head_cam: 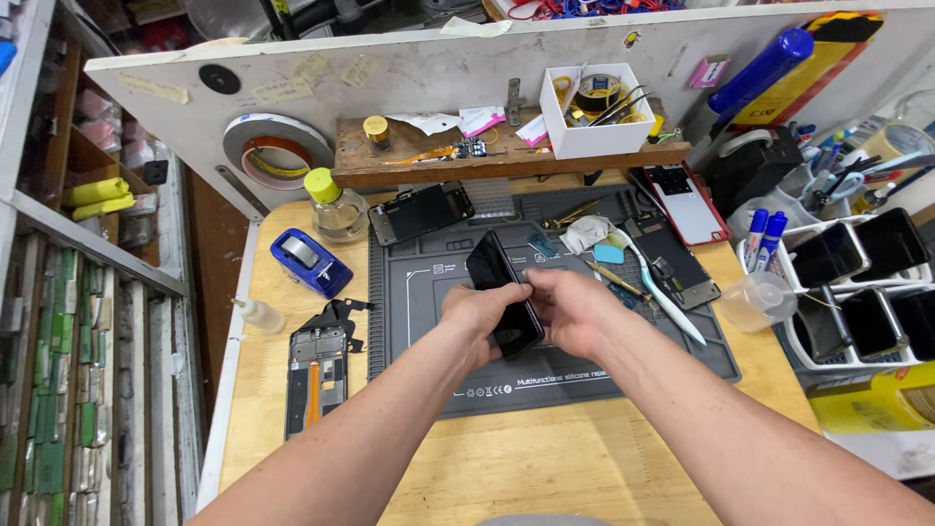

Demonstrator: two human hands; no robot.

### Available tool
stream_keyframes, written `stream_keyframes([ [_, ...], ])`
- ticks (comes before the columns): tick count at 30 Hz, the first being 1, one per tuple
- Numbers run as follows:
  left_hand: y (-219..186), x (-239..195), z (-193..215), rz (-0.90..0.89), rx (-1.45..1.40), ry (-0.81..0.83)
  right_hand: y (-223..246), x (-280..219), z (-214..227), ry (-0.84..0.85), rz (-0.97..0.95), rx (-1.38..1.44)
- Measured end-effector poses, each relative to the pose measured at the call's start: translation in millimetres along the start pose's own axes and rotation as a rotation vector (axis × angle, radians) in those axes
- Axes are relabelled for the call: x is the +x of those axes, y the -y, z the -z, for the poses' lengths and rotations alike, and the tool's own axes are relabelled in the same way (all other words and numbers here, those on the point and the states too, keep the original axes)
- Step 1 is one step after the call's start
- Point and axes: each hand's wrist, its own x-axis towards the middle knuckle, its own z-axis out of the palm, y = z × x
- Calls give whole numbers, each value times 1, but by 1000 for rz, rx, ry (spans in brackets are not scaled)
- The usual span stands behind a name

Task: The person assembles a smartphone by placing the battery into the chassis, connecting internal cables, and securing the back cover. They use a metal spudger to press down on the edges of the back cover to ensure it is properly sealed.

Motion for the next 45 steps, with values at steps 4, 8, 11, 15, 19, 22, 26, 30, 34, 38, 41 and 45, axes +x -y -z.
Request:
stream_keyframes([
  [4, 1, -2, 3, -13, -2, 3, 9, 20, -1, 38, -15, 122],
  [8, 0, -2, 7, -1, -17, 14, 18, 30, 1, 81, -62, -59],
  [11, -1, -3, 7, 4, -34, 10, 21, 32, -1, 105, -80, -81],
  [15, -3, -4, 9, 3, -22, 24, 22, 28, -2, 132, -58, -99],
  [19, -6, -9, 11, 13, -6, 34, 29, 24, -4, 170, -4, -170],
  [22, -9, -11, 9, 25, 0, 28, 33, 22, -7, 141, 19, -238],
  [26, -10, -14, 10, 25, 1, 22, 34, 22, -11, 119, 38, -270],
  [30, -10, -14, 10, 24, 11, 10, 31, 24, -10, 89, 61, -288],
  [34, -9, -13, 10, 16, 17, 11, 29, 20, -14, 92, 92, -319],
  [38, -8, -11, 10, 19, 26, 3, 25, 11, -25, 38, 87, -294],
  [41, -8, -9, 10, 9, 33, 17, 27, 6, -25, -53, 95, -331],
  [45, -7, -9, 9, -5, 51, 42, 23, 12, -22, -37, 241, -583],
])
